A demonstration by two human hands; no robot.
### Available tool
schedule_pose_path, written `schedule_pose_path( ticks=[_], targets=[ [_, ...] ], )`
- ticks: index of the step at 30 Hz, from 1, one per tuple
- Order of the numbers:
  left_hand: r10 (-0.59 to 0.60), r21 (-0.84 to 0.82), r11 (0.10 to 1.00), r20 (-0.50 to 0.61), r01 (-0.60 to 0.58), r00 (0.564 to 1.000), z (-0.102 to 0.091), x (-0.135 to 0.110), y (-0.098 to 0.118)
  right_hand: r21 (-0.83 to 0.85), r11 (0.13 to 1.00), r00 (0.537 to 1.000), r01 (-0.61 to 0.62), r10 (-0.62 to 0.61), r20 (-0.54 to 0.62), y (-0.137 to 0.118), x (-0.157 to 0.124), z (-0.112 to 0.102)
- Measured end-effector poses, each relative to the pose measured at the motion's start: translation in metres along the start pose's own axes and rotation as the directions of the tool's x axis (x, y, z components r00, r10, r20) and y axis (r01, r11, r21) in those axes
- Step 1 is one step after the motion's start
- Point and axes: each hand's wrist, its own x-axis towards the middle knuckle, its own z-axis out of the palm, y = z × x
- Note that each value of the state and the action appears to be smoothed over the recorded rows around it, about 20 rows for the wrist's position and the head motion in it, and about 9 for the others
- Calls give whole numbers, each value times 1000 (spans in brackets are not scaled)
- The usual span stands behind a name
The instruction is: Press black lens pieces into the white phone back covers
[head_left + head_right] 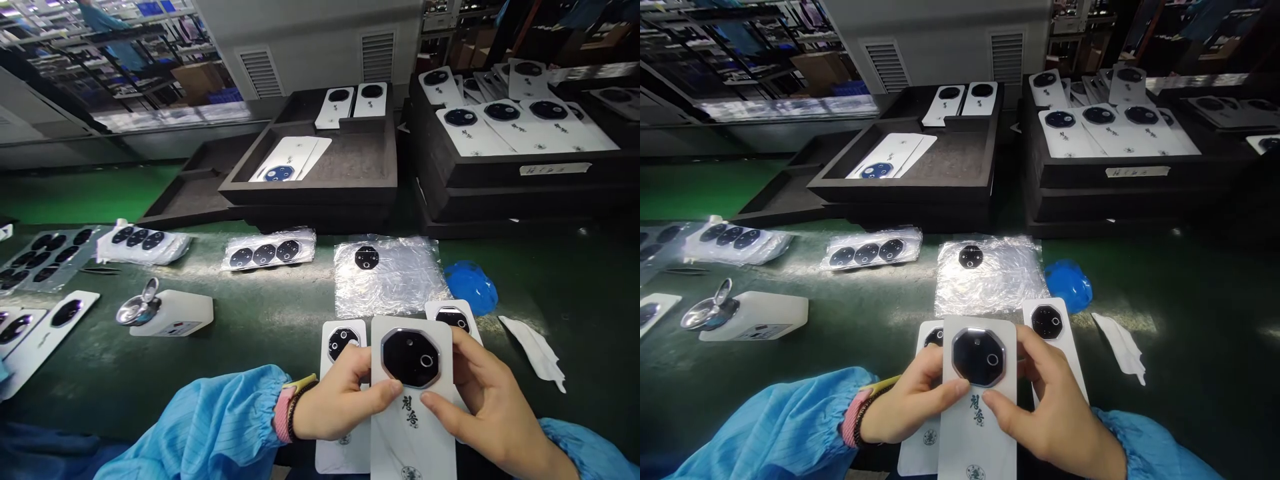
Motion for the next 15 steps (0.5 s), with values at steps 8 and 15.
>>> schedule_pose_path(
  ticks=[8, 15],
  targets=[
    [36, 144, 989, 10, -37, 999, 1, -1, -4, 71, 997, 995, -17, 10, 95, 0, 4, -2],
    [-159, 536, 839, 75, 95, 984, -9, 5, 17, 130, 977, 985, -171, 166, 45, 7, 27, -16]
  ],
)
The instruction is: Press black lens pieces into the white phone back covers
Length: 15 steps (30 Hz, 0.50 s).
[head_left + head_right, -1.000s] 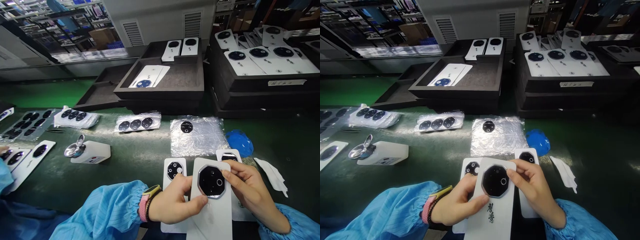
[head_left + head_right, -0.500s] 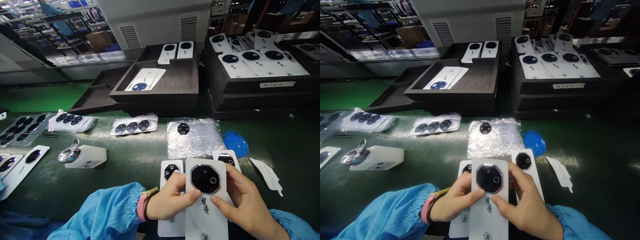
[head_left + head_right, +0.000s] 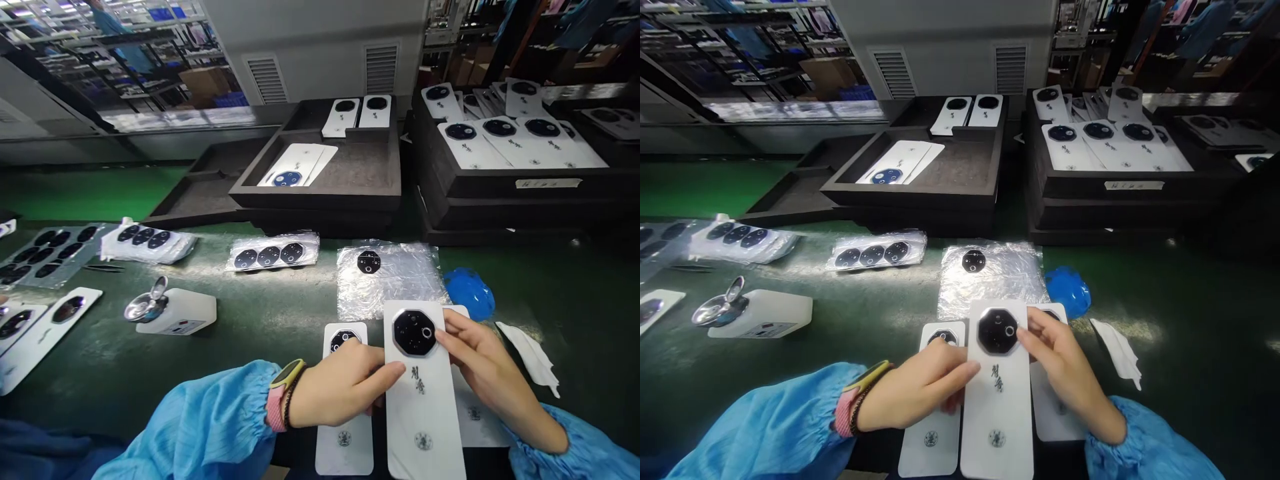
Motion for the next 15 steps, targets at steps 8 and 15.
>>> schedule_pose_path(
  ticks=[8, 15],
  targets=[
    [535, 399, 708, 234, -582, 811, 22, -35, -32, -619, 783, 972, 69, -192, -134, 6, 12, 0],
    [551, 411, 680, 259, -607, 793, 24, -39, -47, -963, 263, 846, 61, -525, -90, -8, 12, -8]
  ],
)
